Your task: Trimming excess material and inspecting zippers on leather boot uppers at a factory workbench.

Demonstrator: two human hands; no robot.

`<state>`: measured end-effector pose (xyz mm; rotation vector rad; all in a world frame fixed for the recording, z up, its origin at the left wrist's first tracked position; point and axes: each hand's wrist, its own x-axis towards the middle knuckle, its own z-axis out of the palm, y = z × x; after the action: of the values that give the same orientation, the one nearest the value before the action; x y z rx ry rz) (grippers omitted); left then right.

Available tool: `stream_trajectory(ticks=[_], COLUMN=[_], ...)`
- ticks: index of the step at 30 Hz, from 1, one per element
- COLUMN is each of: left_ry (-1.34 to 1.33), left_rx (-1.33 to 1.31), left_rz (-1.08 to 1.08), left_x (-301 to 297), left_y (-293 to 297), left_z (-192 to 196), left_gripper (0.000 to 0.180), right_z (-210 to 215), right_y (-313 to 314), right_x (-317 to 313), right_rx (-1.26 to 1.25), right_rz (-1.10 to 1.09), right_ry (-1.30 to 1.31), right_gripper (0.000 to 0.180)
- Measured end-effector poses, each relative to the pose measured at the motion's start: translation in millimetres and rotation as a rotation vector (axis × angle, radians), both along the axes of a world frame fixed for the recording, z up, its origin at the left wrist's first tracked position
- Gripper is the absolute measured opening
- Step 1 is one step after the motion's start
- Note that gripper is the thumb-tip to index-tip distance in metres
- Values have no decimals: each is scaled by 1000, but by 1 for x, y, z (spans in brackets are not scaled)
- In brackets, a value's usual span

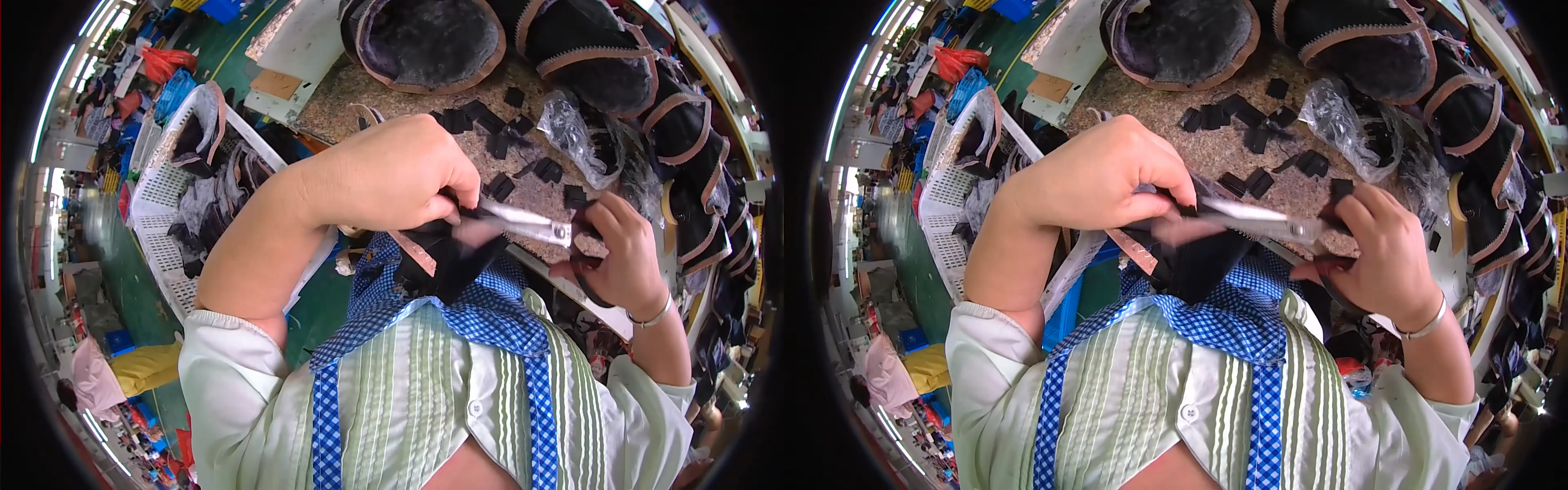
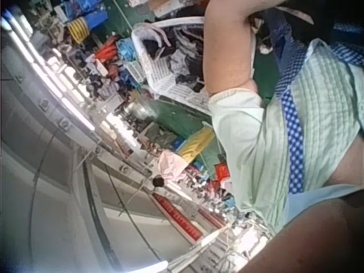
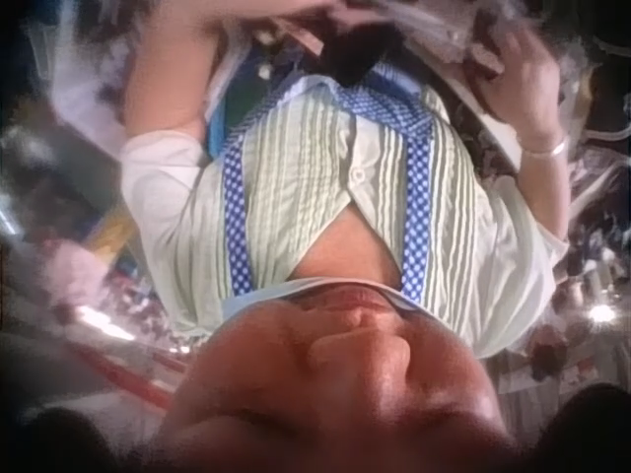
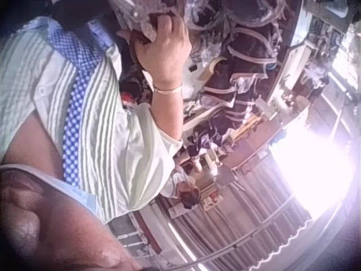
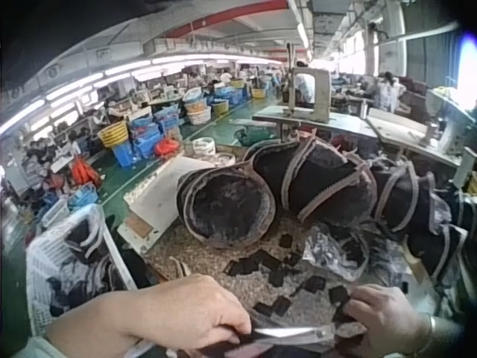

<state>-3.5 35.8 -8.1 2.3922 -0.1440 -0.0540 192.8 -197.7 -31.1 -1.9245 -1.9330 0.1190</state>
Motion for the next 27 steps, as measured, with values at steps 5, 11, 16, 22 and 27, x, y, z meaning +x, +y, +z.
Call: stream_trajectory(ticks=[5,11,16,22,27], left_ry=[36,65,63,30,46], left_rx=[-7,61,114,129,146], left_rz=[21,38,54,44,37], left_x=[3,2,1,2,5], left_y=[-2,-7,-8,-6,-9], left_z=[-1,-1,-2,-6,-6], left_gripper=[13,14,15,16,16], right_z=[2,11,4,0,-10], right_y=[-9,-3,0,2,11], right_x=[-6,-4,-4,-4,-10], right_rx=[-173,-340,-280,-294,-250], right_rz=[-10,-54,7,47,102], right_ry=[-31,49,59,146,209], right_gripper=[54,56,54,52,52])
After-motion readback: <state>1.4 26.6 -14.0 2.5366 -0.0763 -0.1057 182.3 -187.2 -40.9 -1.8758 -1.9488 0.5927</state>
